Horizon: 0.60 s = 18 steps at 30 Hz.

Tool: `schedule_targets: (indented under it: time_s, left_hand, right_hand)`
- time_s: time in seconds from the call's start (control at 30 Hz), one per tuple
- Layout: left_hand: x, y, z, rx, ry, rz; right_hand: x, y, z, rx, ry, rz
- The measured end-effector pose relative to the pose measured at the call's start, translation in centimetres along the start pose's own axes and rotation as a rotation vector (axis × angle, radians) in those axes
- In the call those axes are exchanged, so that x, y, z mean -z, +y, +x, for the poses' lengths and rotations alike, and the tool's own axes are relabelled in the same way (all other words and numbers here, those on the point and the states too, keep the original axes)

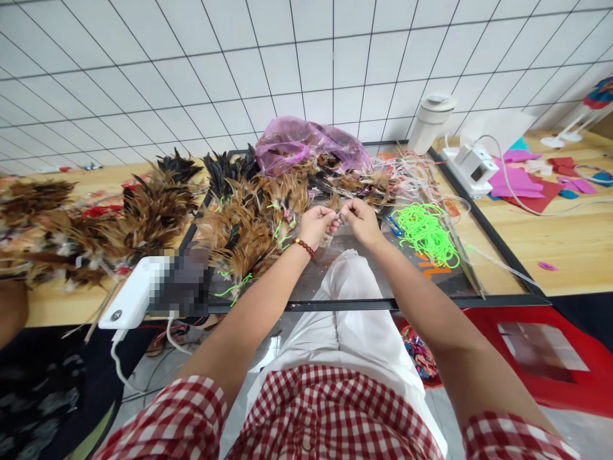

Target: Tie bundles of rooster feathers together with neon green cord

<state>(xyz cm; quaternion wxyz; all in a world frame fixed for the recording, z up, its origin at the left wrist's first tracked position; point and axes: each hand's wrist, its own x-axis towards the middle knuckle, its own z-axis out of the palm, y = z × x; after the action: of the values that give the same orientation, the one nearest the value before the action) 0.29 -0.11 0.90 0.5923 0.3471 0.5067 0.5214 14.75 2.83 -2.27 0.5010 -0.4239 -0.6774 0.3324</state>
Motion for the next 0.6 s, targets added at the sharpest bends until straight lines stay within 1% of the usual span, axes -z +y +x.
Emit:
schedule_targets:
  time_s: [0.07, 0.17, 0.23, 0.4, 0.5, 0.6]
  left_hand:
    - [0.0, -0.1, 0.1, 0.005, 0.018, 0.009]
    - [0.0, -0.3, 0.4, -0.01, 0.043, 0.026]
    - [0.0, -0.5, 0.5, -0.023, 0.04, 0.023]
    - [0.3, -0.1, 0.3, -0.006, 0.004, -0.011]
    - [0.7, 0.2, 0.2, 0.007, -0.06, -0.025]
    - [0.9, 0.1, 0.2, 0.012, -0.109, 0.0]
  right_hand:
    - [0.2, -0.4, -0.1, 0.074, -0.05, -0.035]
    - [0.7, -1.3, -0.3, 0.214, -0.112, -0.154]
    - [0.9, -1.7, -0.4, 0.248, -0.13, -0.217]
    - [1.0, -1.6, -0.3, 0.152, -0.136, -0.318]
    - [1.0, -1.1, -0.2, 0.083, -0.098, -0.37]
    - [1.1, -0.8, 0.0, 0.013, -0.09, -0.386]
